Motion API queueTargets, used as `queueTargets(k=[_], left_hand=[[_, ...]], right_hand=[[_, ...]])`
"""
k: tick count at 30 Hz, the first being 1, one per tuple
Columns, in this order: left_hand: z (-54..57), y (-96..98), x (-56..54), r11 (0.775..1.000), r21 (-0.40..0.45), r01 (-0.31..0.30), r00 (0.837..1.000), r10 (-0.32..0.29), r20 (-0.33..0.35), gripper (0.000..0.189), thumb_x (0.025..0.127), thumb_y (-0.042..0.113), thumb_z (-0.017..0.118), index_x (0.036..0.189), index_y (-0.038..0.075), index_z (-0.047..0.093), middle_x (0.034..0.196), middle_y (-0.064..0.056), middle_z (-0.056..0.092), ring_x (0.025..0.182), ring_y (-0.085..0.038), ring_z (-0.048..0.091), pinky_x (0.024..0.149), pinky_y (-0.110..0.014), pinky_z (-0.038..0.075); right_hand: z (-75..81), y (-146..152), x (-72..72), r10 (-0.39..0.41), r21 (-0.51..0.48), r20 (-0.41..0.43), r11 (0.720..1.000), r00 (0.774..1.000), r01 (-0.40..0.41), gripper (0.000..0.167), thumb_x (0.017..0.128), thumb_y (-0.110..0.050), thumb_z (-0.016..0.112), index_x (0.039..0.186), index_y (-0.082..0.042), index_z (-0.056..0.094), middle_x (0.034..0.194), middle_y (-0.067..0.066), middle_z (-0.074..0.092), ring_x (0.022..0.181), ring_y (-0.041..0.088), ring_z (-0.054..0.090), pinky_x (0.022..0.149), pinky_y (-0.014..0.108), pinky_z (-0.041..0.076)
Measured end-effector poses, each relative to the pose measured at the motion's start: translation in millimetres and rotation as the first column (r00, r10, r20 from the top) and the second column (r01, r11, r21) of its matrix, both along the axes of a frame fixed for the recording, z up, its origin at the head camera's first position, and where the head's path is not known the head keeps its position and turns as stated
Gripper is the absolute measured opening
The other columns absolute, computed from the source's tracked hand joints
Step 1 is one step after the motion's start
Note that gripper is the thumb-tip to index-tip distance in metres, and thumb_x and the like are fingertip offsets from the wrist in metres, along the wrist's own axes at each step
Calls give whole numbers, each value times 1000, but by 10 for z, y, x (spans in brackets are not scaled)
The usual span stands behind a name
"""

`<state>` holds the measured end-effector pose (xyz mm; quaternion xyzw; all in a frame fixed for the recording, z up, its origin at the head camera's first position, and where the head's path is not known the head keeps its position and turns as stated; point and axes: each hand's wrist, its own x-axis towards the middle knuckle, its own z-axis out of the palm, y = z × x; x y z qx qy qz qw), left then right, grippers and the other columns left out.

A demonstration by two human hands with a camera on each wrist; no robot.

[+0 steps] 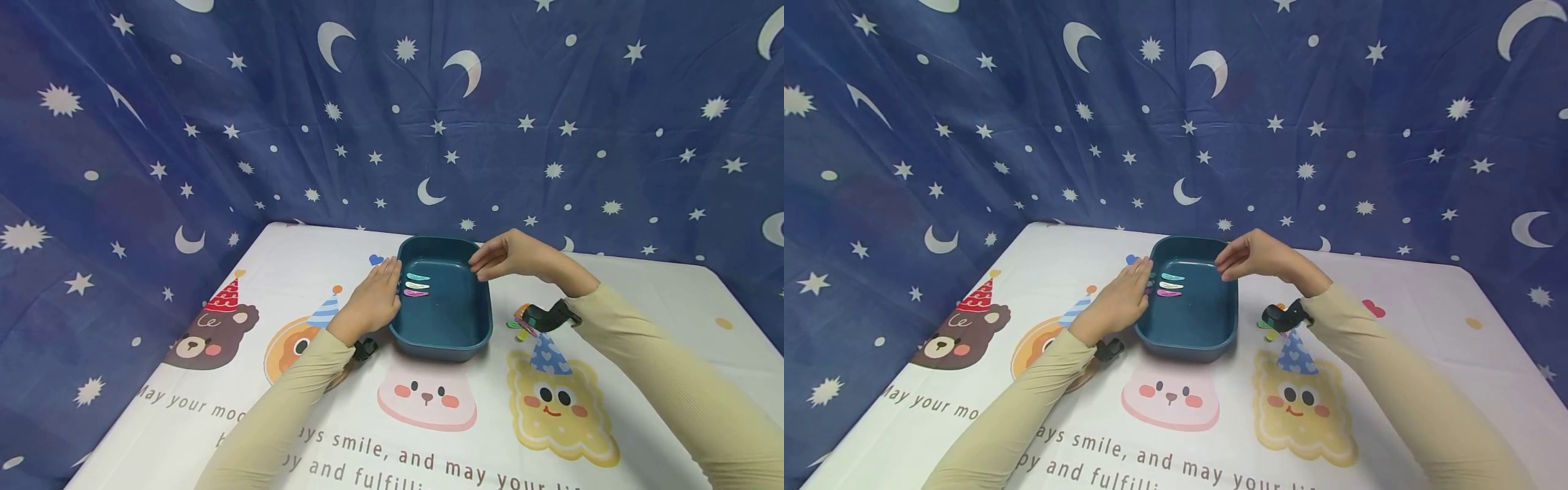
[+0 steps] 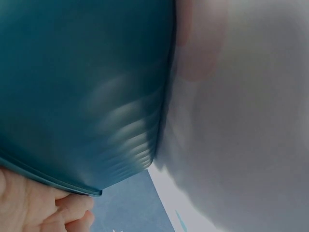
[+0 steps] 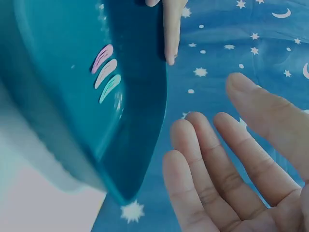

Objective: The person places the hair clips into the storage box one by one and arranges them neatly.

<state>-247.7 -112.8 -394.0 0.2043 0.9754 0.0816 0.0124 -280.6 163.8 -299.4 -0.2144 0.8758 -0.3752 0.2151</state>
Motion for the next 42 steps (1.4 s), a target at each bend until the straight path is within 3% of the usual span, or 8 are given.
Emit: queueTargets(k=[6, 11, 20, 28, 42], left_hand=[[-6, -1, 4, 1000, 2, -2, 1000, 2, 3, 62, 96, 19, 37, 149, -3, 14, 157, -16, 15, 147, -27, 11, 121, -37, 11], [-10, -5, 4, 1000, -1, -4, 1000, 4, 5, 62, 96, 20, 37, 149, -3, 13, 158, -15, 14, 148, -26, 11, 121, -37, 11], [-6, -3, 1, 1000, 4, 1, 1000, -1, 4, 62, 96, 20, 35, 149, -3, 12, 158, -15, 13, 147, -26, 11, 121, -37, 10], [23, 2, 2, 1000, 0, 1, 1000, -1, 14, 62, 96, 19, 35, 149, -3, 12, 158, -15, 12, 148, -26, 9, 121, -37, 9], [41, -2, 1, 1000, -3, -4, 999, 4, 32, 62, 96, 19, 35, 149, -2, 11, 158, -15, 12, 148, -25, 7, 121, -37, 9]], right_hand=[[11, 258, 144, -52, 44, -48, 998, 998, 54, 34, 80, -13, 73, 110, 1, 66, 104, 13, 71, 88, 12, 69, 82, 32, 57], [-82, 474, 205, -46, 68, -82, 996, 996, 52, 34, 80, -13, 73, 110, 1, 67, 104, 13, 71, 87, 10, 68, 81, 31, 57], [-464, 769, 167, -19, 74, -100, 997, 995, 26, 29, 79, -7, 72, 106, 5, 67, 102, 21, 70, 82, 7, 68, 78, 26, 57], [-781, 978, 163, -33, 96, -147, 994, 989, 48, 24, 77, -7, 73, 98, 3, 70, 96, 17, 72, 78, 5, 65, 75, 20, 55], [-1010, 1104, 122, -102, 152, -161, 980, 982, 127, 18, 74, -7, 76, 90, 1, 74, 79, 7, 73, 68, 2, 58, 63, 16, 49]])
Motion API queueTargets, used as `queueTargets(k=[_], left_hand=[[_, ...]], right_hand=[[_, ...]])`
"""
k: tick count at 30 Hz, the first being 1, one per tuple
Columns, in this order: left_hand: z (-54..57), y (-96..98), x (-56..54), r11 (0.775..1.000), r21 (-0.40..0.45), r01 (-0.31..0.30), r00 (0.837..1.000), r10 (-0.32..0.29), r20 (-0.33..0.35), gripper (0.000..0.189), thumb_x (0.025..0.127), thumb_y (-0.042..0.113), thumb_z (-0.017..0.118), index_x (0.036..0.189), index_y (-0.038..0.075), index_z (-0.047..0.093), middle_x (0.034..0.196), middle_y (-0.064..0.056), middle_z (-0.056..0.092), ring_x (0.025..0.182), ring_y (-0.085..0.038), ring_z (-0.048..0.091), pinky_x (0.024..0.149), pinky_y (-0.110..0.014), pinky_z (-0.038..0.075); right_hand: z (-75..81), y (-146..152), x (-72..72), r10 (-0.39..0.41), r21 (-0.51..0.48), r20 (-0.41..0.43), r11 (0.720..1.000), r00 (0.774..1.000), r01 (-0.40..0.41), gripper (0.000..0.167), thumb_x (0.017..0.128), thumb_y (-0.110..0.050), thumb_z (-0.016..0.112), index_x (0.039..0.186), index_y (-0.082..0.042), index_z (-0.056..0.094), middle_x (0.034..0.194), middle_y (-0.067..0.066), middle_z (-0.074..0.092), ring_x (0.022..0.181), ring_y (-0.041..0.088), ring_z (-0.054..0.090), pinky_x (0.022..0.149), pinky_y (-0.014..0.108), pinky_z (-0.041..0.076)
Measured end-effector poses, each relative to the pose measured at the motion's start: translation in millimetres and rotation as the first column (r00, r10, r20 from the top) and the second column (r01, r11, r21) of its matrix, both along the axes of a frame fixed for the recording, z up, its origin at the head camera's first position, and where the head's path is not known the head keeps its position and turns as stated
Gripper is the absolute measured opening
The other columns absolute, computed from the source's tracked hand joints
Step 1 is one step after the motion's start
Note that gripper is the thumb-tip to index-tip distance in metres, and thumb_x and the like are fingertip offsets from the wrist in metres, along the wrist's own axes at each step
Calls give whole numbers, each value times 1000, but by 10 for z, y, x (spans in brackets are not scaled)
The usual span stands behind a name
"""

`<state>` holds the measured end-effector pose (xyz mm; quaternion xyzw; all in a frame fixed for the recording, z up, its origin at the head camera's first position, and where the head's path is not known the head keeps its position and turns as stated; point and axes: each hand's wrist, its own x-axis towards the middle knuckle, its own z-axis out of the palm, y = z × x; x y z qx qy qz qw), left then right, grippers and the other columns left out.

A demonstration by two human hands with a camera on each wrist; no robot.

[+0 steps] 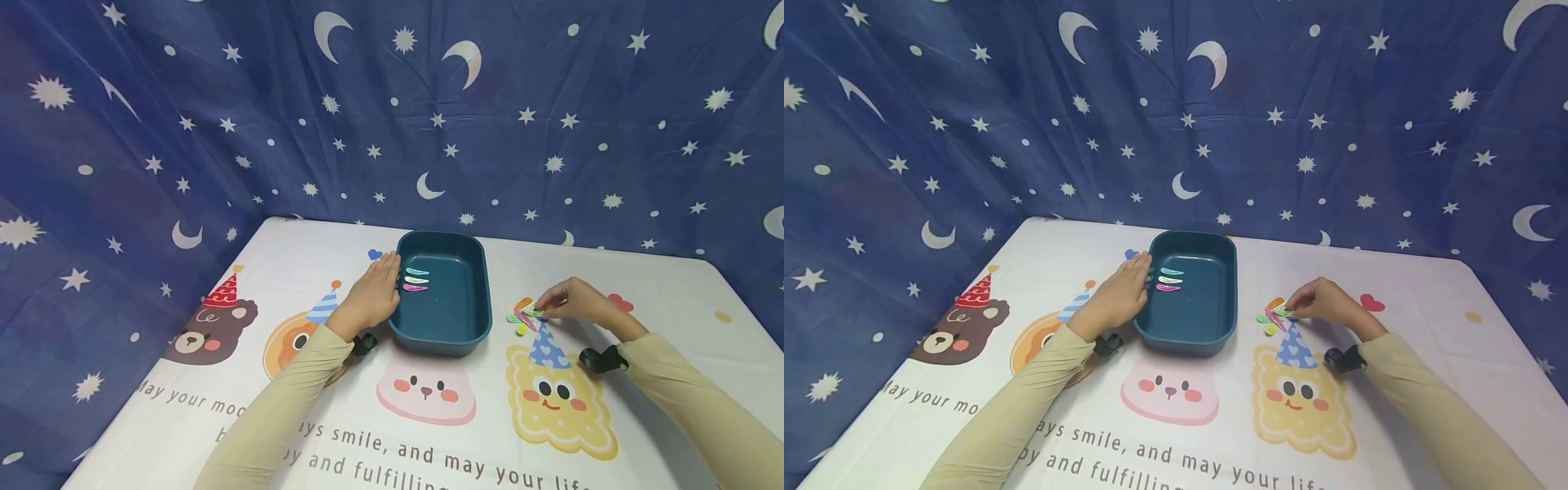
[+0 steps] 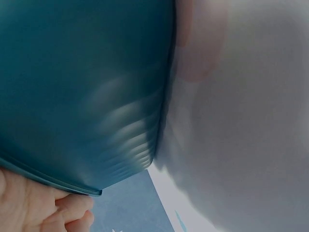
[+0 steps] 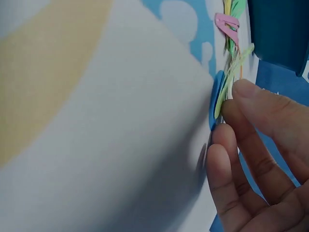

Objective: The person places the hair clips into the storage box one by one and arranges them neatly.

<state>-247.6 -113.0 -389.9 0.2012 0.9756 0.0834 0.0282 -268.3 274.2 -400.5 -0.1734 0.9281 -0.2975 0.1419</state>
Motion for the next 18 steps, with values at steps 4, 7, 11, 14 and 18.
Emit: queueTargets(k=[4, 7, 11, 14, 18], left_hand=[[-1, 1, -4, 1000, 8, -3, 1000, 3, 0, 62, 96, 19, 35, 149, -2, 11, 158, -15, 12, 148, -25, 8, 121, -36, 9], [-7, 3, -8, 1000, 10, -8, 1000, 8, -3, 63, 96, 19, 35, 149, -2, 11, 158, -14, 12, 148, -25, 9, 121, -36, 9], [-10, 7, -7, 1000, 13, -11, 1000, 11, 1, 63, 96, 20, 35, 150, -2, 11, 158, -14, 12, 148, -26, 9, 121, -36, 8], [-1, 10, -2, 1000, 13, -11, 1000, 11, 8, 63, 96, 19, 35, 150, -2, 10, 158, -14, 11, 148, -25, 8, 121, -36, 7], [7, 8, 1, 1000, 7, -6, 1000, 6, 12, 62, 96, 20, 35, 150, -2, 10, 158, -15, 11, 148, -25, 7, 121, -36, 7]], right_hand=[[-20, 10, 12, 7, 3, -8, 1000, 1000, -7, 15, 74, -4, 74, 88, 2, 74, 81, 11, 73, 65, 0, 57, 59, 18, 49], [-28, 13, 27, 14, 24, -21, 1000, 1000, -13, 12, 74, -3, 74, 85, 0, 75, 84, 13, 73, 64, 1, 56, 58, 17, 49], [-29, 11, 58, 27, 65, -41, 998, 999, -24, 8, 73, -3, 75, 81, -2, 76, 83, 12, 72, 64, 6, 55, 57, 17, 49], [-24, 7, 86, 43, 80, -51, 996, 998, -39, 7, 72, -3, 76, 80, -3, 76, 82, 10, 72, 65, 7, 55, 58, 17, 50], [-7, 2, 136, 82, 64, -44, 995, 996, -79, 8, 73, -3, 75, 80, -3, 76, 82, 10, 72, 64, 2, 55, 58, 17, 50]])
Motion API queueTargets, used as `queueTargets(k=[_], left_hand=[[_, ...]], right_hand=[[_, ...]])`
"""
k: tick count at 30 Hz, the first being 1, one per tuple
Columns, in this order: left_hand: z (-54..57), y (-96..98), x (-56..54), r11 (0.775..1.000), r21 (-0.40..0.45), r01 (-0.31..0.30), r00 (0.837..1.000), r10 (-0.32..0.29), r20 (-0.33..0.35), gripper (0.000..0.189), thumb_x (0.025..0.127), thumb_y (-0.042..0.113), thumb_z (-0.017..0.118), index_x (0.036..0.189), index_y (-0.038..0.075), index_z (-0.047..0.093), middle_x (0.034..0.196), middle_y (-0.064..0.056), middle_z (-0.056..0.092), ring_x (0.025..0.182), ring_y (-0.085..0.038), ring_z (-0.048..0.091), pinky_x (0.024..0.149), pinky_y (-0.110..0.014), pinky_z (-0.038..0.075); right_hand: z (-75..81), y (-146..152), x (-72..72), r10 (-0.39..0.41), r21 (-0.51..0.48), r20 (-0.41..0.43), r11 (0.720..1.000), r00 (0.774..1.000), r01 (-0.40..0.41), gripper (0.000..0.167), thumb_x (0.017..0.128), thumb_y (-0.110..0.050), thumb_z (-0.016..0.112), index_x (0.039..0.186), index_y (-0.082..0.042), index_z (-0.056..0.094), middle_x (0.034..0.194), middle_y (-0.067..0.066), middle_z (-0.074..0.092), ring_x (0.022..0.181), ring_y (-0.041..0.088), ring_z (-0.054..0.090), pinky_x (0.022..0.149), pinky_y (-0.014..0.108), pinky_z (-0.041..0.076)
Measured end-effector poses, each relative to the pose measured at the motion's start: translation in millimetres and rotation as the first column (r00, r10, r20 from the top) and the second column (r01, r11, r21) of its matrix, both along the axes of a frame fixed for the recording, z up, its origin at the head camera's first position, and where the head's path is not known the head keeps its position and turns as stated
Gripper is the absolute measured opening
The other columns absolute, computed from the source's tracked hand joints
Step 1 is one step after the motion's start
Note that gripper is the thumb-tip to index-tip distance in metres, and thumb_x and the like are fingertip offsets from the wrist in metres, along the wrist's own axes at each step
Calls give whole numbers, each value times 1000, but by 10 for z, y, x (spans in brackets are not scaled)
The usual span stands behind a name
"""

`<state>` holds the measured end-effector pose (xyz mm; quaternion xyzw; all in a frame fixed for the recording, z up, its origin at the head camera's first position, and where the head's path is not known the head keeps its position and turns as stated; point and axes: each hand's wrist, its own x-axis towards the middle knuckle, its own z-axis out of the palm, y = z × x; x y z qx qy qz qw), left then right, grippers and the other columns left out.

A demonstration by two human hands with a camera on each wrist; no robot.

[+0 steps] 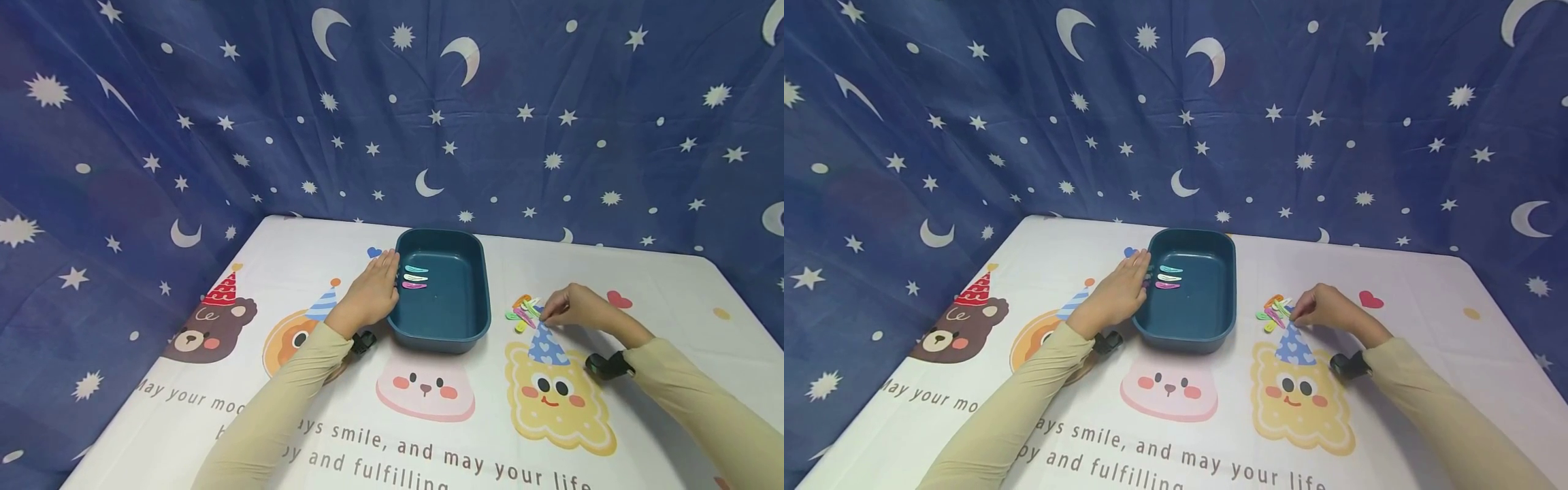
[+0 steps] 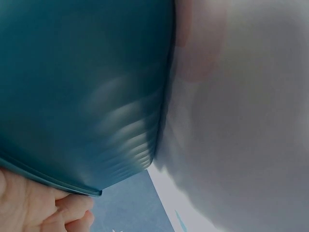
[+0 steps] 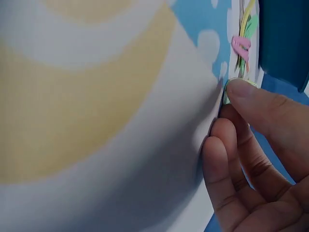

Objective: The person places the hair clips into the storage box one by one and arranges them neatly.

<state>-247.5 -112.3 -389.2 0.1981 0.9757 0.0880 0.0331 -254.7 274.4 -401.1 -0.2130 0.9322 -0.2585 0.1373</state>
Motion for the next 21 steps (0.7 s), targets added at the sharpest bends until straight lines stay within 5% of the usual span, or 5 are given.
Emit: queueTargets(k=[7, 21], left_hand=[[-10, -6, -8, 1000, 2, 4, 1000, -4, -5, 62, 96, 19, 35, 150, -2, 10, 158, -15, 11, 148, -27, 9, 121, -37, 8], [-1, -7, -4, 1000, 11, -5, 1000, 5, 4, 63, 96, 19, 35, 150, -2, 10, 158, -15, 11, 148, -24, 7, 121, -36, 8]], right_hand=[[22, -37, 64, 57, -30, 1, 998, 998, -57, 12, 73, -4, 75, 85, -2, 76, 79, 7, 72, 64, -2, 54, 61, 17, 51], [33, -124, -156, 14, -25, -79, 1000, 997, -16, 19, 71, -3, 77, 90, -2, 75, 95, 15, 71, 77, 10, 59, 74, 30, 57]])
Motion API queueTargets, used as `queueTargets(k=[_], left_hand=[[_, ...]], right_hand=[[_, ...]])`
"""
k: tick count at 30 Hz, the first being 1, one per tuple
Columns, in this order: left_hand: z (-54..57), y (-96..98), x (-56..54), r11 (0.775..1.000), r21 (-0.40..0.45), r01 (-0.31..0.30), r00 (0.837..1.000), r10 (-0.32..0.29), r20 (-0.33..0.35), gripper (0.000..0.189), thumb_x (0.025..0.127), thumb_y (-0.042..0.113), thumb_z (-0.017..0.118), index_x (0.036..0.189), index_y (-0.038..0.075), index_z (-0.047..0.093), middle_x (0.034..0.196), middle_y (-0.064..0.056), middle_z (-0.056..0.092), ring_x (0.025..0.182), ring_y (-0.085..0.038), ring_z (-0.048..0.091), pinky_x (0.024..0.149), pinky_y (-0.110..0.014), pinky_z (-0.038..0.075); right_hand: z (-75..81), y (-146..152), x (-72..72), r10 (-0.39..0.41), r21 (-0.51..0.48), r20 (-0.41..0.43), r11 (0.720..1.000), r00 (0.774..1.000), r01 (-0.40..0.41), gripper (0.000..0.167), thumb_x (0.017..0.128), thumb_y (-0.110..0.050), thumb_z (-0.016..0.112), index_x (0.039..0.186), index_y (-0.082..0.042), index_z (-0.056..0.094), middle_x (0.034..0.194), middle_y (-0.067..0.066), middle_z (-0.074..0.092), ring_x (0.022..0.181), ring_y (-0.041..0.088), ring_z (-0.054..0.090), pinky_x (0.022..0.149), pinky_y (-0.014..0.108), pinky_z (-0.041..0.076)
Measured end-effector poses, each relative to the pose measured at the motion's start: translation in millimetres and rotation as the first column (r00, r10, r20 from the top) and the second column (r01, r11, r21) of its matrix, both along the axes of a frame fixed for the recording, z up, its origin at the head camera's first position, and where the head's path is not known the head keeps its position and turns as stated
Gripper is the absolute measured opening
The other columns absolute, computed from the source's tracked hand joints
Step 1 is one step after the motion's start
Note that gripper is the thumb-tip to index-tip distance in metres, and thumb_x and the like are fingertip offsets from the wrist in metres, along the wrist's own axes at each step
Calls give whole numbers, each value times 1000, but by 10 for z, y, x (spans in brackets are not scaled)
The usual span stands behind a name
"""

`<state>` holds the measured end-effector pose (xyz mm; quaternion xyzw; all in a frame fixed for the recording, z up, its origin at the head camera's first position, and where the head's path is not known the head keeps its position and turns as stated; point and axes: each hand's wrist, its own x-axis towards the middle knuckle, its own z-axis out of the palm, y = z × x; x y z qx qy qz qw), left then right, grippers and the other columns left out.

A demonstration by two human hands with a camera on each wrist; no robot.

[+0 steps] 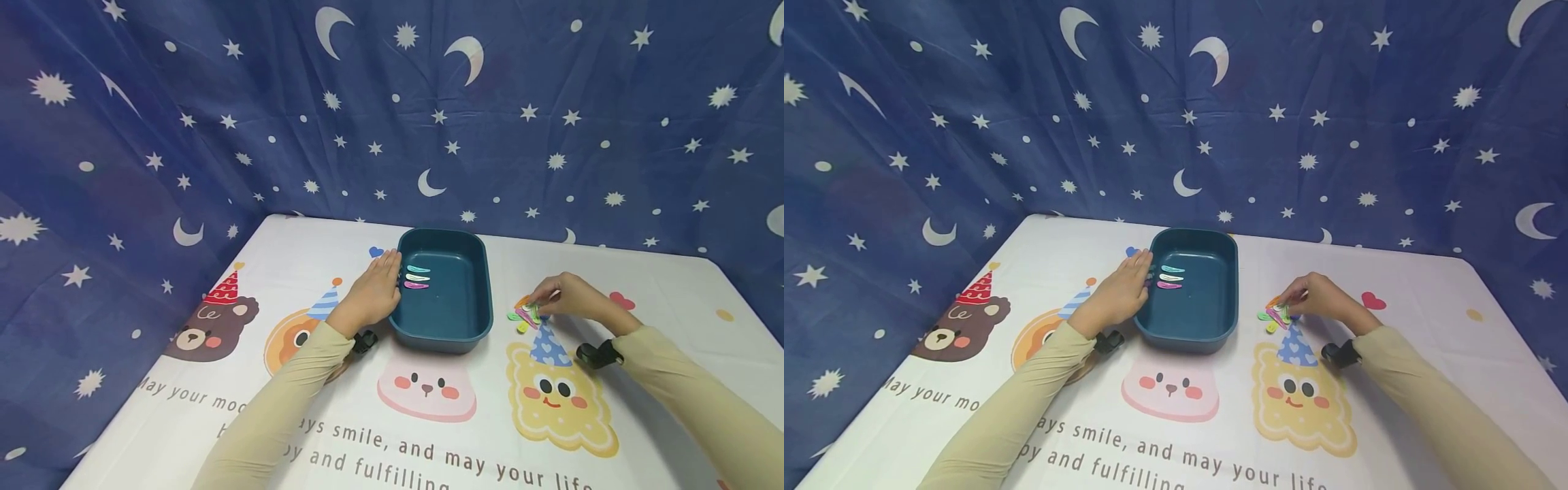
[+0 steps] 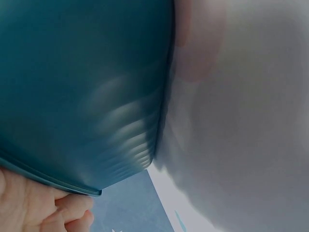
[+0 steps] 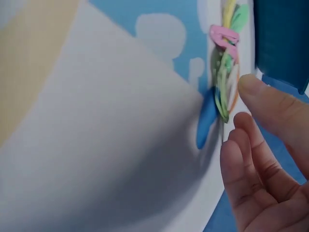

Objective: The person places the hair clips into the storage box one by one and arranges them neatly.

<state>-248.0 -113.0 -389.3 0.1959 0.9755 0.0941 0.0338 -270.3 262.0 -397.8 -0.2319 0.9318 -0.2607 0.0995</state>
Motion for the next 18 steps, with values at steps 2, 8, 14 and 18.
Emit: queueTargets(k=[2, 8, 14, 18], left_hand=[[-3, 0, 1, 1000, 2, 0, 1000, 0, -3, 63, 96, 19, 36, 150, -2, 10, 158, -15, 12, 148, -25, 7, 121, -36, 8], [-15, 8, 0, 1000, -3, 1, 1000, -1, -11, 63, 96, 19, 36, 149, -2, 11, 158, -15, 12, 148, -26, 9, 121, -36, 9], [6, 6, 18, 1000, -3, 7, 1000, -7, -25, 62, 96, 18, 36, 149, -4, 13, 157, -16, 14, 148, -26, 10, 121, -37, 10], [16, 3, 28, 1000, -2, 14, 999, -14, -32, 61, 95, 17, 35, 148, -5, 13, 157, -17, 15, 148, -25, 9, 121, -37, 11]], right_hand=[[-26, -15, -19, -9, 9, 1, 1000, 1000, 9, 18, 70, -4, 78, 88, -4, 76, 95, 15, 70, 76, 10, 58, 71, 25, 56], [-72, -3, -24, -37, 38, -3, 999, 999, 37, 17, 66, -3, 80, 82, -6, 76, 90, 11, 69, 73, 11, 54, 64, 18, 50], [-65, 26, 7, -40, 67, -55, 997, 998, 43, 15, 65, -2, 81, 78, -7, 75, 83, 9, 70, 70, 11, 53, 63, 18, 49], [-70, 44, 21, -40, 81, -57, 996, 998, 45, 14, 66, -3, 80, 78, -6, 75, 79, 7, 70, 68, 9, 54, 62, 17, 49]])
